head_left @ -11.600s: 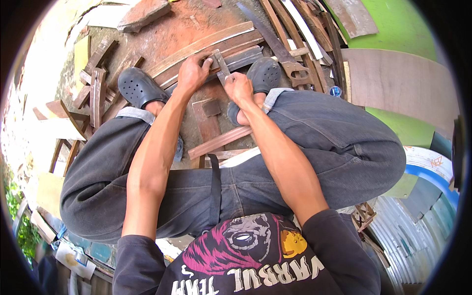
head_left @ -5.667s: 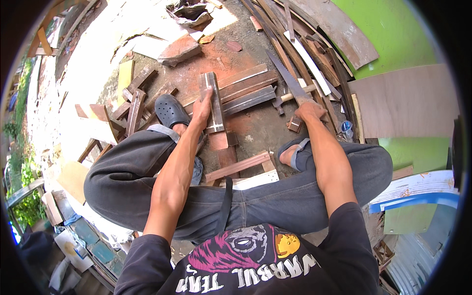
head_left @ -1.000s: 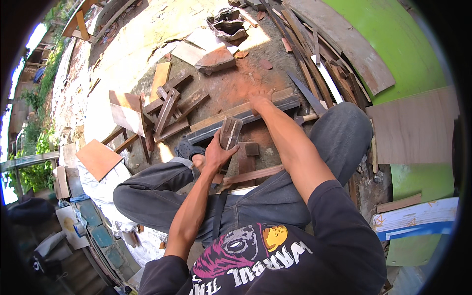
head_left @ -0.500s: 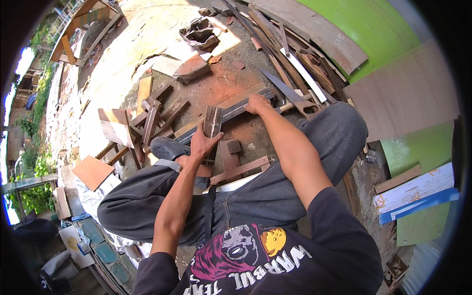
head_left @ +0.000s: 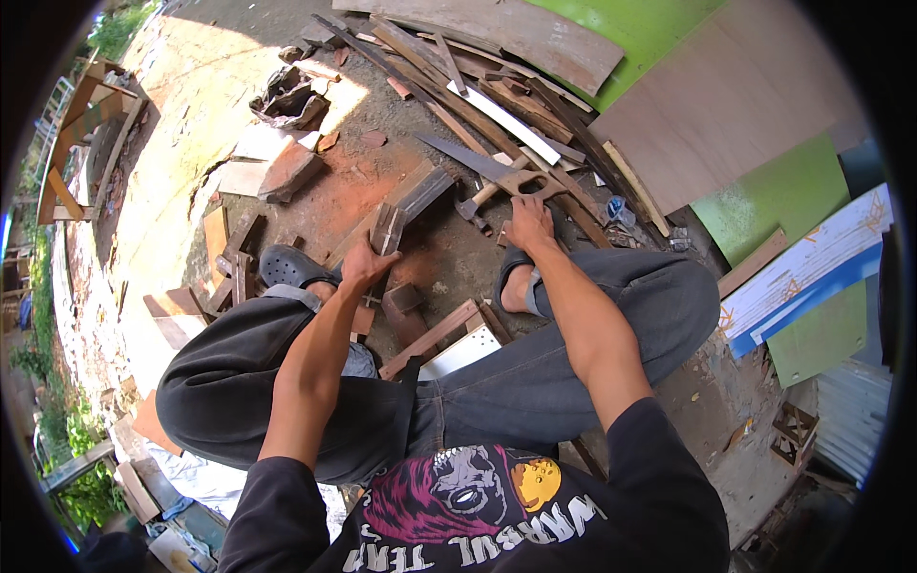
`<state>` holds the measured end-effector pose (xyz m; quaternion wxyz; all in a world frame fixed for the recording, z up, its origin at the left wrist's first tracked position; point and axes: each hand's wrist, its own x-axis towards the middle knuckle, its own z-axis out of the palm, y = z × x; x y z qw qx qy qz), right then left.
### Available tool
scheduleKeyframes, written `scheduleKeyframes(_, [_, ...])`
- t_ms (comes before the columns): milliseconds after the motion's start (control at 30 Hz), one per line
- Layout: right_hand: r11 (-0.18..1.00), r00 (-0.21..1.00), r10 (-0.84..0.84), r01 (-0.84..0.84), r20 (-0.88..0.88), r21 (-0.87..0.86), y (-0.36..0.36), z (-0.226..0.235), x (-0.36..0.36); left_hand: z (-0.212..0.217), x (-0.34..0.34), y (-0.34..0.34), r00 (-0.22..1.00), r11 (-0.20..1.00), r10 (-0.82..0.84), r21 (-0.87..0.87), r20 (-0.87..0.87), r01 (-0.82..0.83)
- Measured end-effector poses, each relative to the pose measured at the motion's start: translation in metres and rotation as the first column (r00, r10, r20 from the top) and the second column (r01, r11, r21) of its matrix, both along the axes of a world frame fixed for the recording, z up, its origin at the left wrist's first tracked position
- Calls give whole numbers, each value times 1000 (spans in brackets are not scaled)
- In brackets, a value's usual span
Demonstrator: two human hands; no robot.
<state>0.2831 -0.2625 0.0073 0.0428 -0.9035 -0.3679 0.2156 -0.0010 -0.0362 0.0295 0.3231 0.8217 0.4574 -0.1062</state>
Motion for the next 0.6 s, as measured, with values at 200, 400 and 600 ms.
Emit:
scheduleKeyframes(200, [1000,979,-12,13,202,-3,-33,-9,14,-19,-11,-5,999,1000,6,19,-48,-5])
scheduleKeyframes(400, [994,979,-37,58,201,-96,-15,-11,16,-14,11,5,999,999,-33,-14,39,34])
scheduleKeyframes(600, [966,992,38,-5,119,-259,11,5,18,-2,50,22,985,991,-128,41,112,124])
